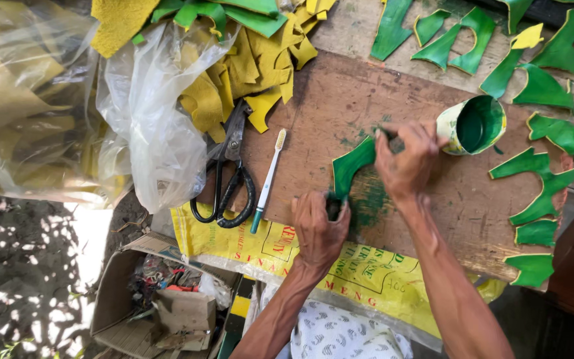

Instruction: The person paints green paint onto yellow leaf-shaped cutouts using a small brush. They repeatedly dip the brush into a paint container and apply the paint to the surface of the cutouts, which are arranged on a wooden board. The person handles the cutouts one at a time, painting them and then placing them aside.

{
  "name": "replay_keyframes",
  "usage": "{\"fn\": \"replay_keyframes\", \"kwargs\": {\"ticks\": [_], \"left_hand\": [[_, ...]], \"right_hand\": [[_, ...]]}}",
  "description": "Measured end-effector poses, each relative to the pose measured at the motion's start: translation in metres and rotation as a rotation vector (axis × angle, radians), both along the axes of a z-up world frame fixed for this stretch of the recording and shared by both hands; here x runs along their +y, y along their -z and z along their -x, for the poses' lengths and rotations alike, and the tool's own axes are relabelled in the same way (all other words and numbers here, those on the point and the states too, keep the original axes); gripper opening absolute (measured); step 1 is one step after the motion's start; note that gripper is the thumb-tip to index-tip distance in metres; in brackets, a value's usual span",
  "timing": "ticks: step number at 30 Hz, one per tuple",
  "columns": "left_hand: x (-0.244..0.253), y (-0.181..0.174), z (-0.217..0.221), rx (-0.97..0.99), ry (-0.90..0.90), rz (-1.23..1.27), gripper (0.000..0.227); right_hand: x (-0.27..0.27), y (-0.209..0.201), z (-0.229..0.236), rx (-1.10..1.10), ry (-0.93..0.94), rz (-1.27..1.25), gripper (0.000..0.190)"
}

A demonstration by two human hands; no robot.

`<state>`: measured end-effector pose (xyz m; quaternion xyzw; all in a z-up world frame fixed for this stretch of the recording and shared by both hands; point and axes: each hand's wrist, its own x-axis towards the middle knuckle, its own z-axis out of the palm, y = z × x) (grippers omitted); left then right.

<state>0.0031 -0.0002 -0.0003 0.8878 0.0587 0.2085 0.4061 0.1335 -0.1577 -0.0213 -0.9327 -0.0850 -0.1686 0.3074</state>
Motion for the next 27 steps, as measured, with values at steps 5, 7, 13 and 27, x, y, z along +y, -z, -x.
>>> {"fn": "replay_keyframes", "kwargs": {"ticks": [5, 7, 13, 27], "left_hand": [[0.001, 0.003, 0.001, 0.009, 0.016, -0.001, 0.030], [0.000, 0.004, 0.001, 0.023, 0.012, 0.007, 0.029], [0.001, 0.004, 0.000, 0.005, 0.015, 0.014, 0.030], [0.001, 0.002, 0.002, 0.030, 0.028, 0.008, 0.029]], "right_hand": [[0.015, 0.008, 0.020, -0.147, -0.099, 0.129, 0.011], [0.011, 0.005, 0.020, -0.144, -0.072, 0.104, 0.010], [0.009, -0.005, 0.040, -0.114, -0.118, 0.147, 0.007], [0.011, -0.004, 0.001, -0.128, -0.129, 0.199, 0.006]]}}
